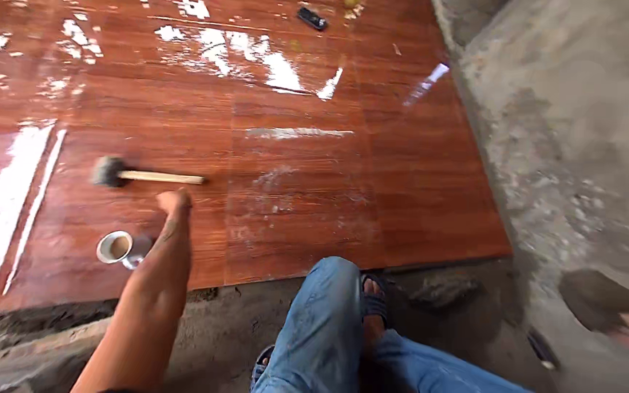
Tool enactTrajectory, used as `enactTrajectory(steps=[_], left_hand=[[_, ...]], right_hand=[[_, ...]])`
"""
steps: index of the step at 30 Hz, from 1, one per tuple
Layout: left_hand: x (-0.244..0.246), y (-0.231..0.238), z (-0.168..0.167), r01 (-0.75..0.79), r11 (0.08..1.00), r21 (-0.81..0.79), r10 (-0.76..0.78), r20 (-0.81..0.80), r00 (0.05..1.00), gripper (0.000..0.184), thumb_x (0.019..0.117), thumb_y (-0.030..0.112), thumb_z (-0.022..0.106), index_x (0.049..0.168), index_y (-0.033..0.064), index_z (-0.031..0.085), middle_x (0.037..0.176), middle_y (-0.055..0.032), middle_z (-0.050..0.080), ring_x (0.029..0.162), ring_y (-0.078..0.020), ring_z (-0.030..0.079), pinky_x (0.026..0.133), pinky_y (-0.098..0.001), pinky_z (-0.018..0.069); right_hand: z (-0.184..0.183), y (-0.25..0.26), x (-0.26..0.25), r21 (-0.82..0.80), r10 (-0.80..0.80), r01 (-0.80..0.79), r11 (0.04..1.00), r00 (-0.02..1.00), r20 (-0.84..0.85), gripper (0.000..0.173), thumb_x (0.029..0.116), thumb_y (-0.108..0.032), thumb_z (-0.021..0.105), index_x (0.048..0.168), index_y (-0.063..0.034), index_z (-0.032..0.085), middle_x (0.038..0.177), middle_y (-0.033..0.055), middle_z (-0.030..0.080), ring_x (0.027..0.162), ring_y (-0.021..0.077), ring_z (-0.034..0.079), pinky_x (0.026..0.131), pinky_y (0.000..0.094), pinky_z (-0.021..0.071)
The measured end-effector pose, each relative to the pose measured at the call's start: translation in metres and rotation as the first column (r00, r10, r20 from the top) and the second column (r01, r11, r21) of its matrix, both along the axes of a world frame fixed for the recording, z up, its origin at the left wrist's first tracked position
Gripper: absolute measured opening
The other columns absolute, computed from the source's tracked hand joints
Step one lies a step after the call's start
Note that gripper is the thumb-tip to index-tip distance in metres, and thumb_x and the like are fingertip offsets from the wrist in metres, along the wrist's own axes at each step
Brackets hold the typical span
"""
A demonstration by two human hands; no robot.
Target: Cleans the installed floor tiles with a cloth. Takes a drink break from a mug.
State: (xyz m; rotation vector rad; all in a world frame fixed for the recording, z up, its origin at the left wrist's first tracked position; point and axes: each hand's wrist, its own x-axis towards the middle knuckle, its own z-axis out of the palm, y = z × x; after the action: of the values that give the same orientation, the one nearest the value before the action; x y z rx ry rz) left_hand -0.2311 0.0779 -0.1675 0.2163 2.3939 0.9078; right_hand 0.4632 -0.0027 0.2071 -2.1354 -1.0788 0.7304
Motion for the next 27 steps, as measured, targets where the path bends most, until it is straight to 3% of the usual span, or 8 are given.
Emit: enactTrajectory(steps=[3,6,8,11,14,21,24,27], left_hand=[[0.025,-0.005,0.001,0.137,0.991,-0.002,-0.135,-0.212,0.968,0.069,0.1027,0.035,0.052,0.154,-0.0061,0.03,0.15,-0.0344,0.044,0.139,-0.046,0.048,0.112,-0.0602,0.0405],[0.083,-0.005,-0.029,0.418,0.908,-0.017,-0.407,-0.273,0.872,0.065,0.1047,0.034,0.051,0.155,-0.0018,0.033,0.154,-0.0331,0.039,0.139,-0.0499,0.045,0.111,-0.0643,0.0409],[0.104,-0.005,-0.063,0.581,0.81,-0.079,-0.573,-0.32,0.755,0.064,0.1056,0.036,0.047,0.158,0.0032,0.033,0.163,-0.0272,0.029,0.149,-0.0467,0.031,0.118,-0.0658,0.0288],[0.103,0.0,-0.101,0.652,0.711,-0.263,-0.694,-0.412,0.59,0.062,0.1077,0.046,0.034,0.16,0.0142,0.034,0.169,-0.0172,0.023,0.156,-0.0419,0.017,0.12,-0.0704,0.0139],[0.077,-0.002,-0.126,0.686,0.658,-0.31,-0.725,-0.508,0.466,0.067,0.1052,0.058,0.022,0.16,0.022,0.036,0.17,-0.0085,0.026,0.157,-0.0361,0.018,0.122,-0.0678,0.0116],[0.045,-0.003,-0.151,0.671,0.667,-0.324,-0.684,-0.624,0.378,0.069,0.1022,0.067,0.014,0.16,0.0353,0.034,0.17,-0.003,0.026,0.158,-0.0323,0.019,0.123,-0.0663,0.01],[0.044,-0.001,-0.152,0.673,0.669,-0.315,-0.679,-0.626,0.383,0.067,0.1029,0.065,0.016,0.16,0.0361,0.035,0.17,-0.0014,0.027,0.158,-0.0309,0.019,0.123,-0.0655,0.0094],[0.044,-0.002,-0.155,0.673,0.673,-0.307,-0.673,-0.632,0.385,0.065,0.1033,0.064,0.018,0.159,0.0356,0.038,0.169,-0.0025,0.028,0.158,-0.0315,0.02,0.123,-0.0658,0.0099]], right_hand=[[-0.021,-0.004,0.071,0.098,0.199,-0.187,0.978,0.97,-0.137,0.023,0.0989,-0.009,0.052,0.119,-0.0096,0.063,0.108,-0.0036,0.072,0.097,0.0102,0.073,0.082,0.034,0.0646],[-0.022,0.002,0.063,0.176,0.152,-0.117,0.977,0.967,-0.203,0.022,0.1011,-0.008,0.048,0.116,-0.0113,0.064,0.106,-0.0026,0.074,0.095,0.0127,0.074,0.078,0.0365,0.0653],[-0.022,0.007,0.05,0.169,0.139,-0.104,0.98,0.967,-0.212,0.021,0.1024,-0.008,0.046,0.114,-0.0122,0.063,0.106,-0.0028,0.074,0.095,0.0128,0.074,0.078,0.0364,0.0652],[-0.033,0.021,0.032,0.096,0.163,-0.149,0.984,0.974,-0.159,0.019,0.1011,-0.013,0.048,0.115,-0.0116,0.061,0.105,-0.0018,0.073,0.093,0.0129,0.074,0.078,0.0359,0.0649],[-0.063,0.057,0.006,-0.052,0.241,-0.245,0.968,0.968,-0.064,0.029,0.0972,-0.019,0.054,0.122,-0.0062,0.061,0.109,0.0048,0.07,0.095,0.0155,0.072,0.079,0.0384,0.0635],[-0.225,0.229,-0.077,-0.255,0.583,-0.55,0.795,0.81,0.07,0.029,0.103,-0.012,0.05,0.126,0.0011,0.061,0.114,0.0174,0.069,0.102,0.0235,0.068,0.09,0.0446,0.0556],[-0.294,0.313,-0.131,-0.233,0.589,-0.544,0.806,0.776,0.225,0.029,0.1045,-0.011,0.049,0.127,0.0019,0.062,0.12,0.0227,0.067,0.113,0.0329,0.066,0.1,0.0523,0.0509],[-0.353,0.393,-0.176,-0.136,0.538,-0.527,0.839,0.766,0.353,0.029,0.1058,-0.012,0.048,0.129,0.0003,0.062,0.121,0.025,0.068,0.114,0.0401,0.066,0.1,0.0603,0.0507]])
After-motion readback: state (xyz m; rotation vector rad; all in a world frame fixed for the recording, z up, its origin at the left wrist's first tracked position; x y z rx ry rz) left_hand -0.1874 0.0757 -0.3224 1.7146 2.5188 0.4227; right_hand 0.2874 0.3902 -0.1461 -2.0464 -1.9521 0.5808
